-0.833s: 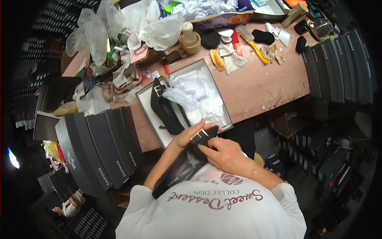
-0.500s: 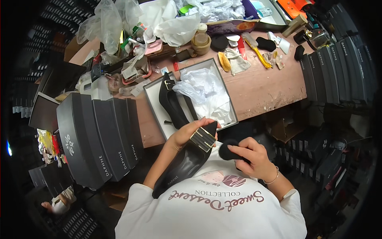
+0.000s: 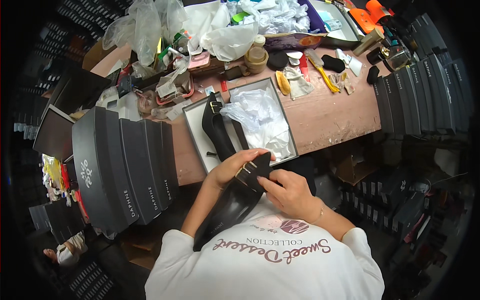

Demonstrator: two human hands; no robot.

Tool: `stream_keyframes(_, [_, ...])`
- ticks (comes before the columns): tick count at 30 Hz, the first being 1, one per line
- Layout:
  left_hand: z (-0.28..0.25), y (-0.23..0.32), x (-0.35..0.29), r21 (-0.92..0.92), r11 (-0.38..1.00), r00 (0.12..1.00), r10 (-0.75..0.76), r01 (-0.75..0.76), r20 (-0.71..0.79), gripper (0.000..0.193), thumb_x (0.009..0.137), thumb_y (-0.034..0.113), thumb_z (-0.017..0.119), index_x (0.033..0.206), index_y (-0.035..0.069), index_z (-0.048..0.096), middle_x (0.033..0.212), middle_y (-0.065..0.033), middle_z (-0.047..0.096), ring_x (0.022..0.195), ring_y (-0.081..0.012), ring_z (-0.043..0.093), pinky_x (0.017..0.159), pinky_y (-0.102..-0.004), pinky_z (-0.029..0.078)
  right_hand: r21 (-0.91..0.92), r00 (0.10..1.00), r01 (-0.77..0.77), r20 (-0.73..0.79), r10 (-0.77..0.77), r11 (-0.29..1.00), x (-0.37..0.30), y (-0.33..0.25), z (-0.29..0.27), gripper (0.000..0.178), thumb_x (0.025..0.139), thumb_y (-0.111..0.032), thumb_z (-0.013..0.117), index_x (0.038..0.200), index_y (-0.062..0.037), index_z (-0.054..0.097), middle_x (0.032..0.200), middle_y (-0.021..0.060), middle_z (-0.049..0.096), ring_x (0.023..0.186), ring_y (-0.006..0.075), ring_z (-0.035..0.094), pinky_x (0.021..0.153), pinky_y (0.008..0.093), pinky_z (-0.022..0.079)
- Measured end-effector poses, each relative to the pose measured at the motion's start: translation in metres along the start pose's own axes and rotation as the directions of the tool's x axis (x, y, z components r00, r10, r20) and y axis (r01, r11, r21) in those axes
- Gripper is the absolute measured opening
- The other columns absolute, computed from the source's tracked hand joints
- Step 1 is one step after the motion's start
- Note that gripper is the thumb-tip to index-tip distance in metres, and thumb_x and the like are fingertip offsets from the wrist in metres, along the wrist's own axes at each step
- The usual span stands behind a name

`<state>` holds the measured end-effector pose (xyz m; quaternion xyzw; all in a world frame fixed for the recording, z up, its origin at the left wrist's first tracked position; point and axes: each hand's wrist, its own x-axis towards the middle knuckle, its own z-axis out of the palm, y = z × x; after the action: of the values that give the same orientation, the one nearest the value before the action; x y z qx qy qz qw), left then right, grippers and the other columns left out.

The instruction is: Cleaning a pair of black high-heeled shoes and packing them into a shoebox with tissue paper and inserts.

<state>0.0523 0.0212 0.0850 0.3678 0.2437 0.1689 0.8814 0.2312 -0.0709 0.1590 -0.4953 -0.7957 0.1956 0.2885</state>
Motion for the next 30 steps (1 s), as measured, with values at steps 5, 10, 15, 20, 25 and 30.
stream_keyframes(5, [-0.001,0.018,-0.004,-0.189,0.981,0.993,-0.031,0.052,0.110,0.049,0.099,0.035,0.037,0.124,-0.005,0.051,0.098,-0.0140,0.065,0.092,-0.0199,0.065,0.086,-0.0275,0.050,0.057,0.989,-0.135,0.076,0.130,0.989,-0.031,0.011,-0.021,0.034,0.066,-0.006,0.071,0.100,-0.0073,0.068,0.082,0.0060,0.057,0.072,0.0222,0.061,0.059,0.0332,0.050])
stream_keyframes(10, [0.008,0.017,0.004,-0.021,0.998,0.998,0.063,-0.064,-0.030,0.050,0.099,0.036,0.039,0.123,-0.006,0.052,0.099,-0.0123,0.064,0.091,-0.0180,0.064,0.086,-0.0265,0.049,-0.003,0.998,0.034,-0.047,-0.035,0.999,0.009,0.007,-0.004,0.037,0.065,-0.006,0.071,0.102,-0.0077,0.069,0.088,0.0058,0.059,0.072,0.0230,0.060,0.059,0.0335,0.050])
stream_keyframes(15, [-0.009,0.014,-0.004,-0.106,0.990,0.993,-0.085,0.092,0.077,0.050,0.100,0.037,0.038,0.126,-0.004,0.053,0.100,-0.0072,0.065,0.091,-0.0150,0.063,0.086,-0.0254,0.049,0.086,0.993,-0.076,0.092,0.068,0.993,-0.021,0.014,-0.013,0.042,0.064,-0.005,0.071,0.106,-0.0076,0.069,0.087,0.0059,0.059,0.070,0.0230,0.061,0.062,0.0333,0.051])
stream_keyframes(20, [0.000,0.016,0.005,0.037,0.999,0.999,-0.036,0.035,0.031,0.055,0.103,0.042,0.033,0.130,-0.003,0.051,0.111,-0.0079,0.062,0.102,-0.0136,0.059,0.093,-0.0262,0.045,-0.041,0.992,0.119,-0.034,-0.120,0.992,0.032,-0.003,0.000,0.042,0.062,-0.007,0.071,0.104,-0.0090,0.069,0.086,0.0050,0.060,0.069,0.0200,0.060,0.059,0.0323,0.049])
stream_keyframes(25, [-0.011,0.017,-0.004,-0.146,0.985,0.995,-0.080,0.087,0.055,0.056,0.103,0.041,0.031,0.132,-0.004,0.049,0.098,-0.0081,0.065,0.086,-0.0150,0.065,0.081,-0.0253,0.051,-0.017,0.972,0.087,0.218,-0.082,0.996,-0.002,0.002,-0.009,0.040,0.062,-0.008,0.072,0.102,-0.0106,0.070,0.085,0.0029,0.060,0.067,0.0170,0.059,0.055,0.0305,0.046])
stream_keyframes(30, [-0.003,0.017,0.002,0.164,0.982,0.995,0.097,-0.094,-0.015,0.050,0.102,0.037,0.036,0.127,-0.002,0.054,0.095,-0.0069,0.065,0.088,-0.0132,0.063,0.080,-0.0241,0.049,-0.030,0.978,0.208,0.021,-0.208,0.978,0.045,-0.012,-0.015,0.032,0.068,-0.009,0.067,0.099,-0.0098,0.069,0.080,0.0029,0.056,0.069,0.0186,0.059,0.058,0.0312,0.047])
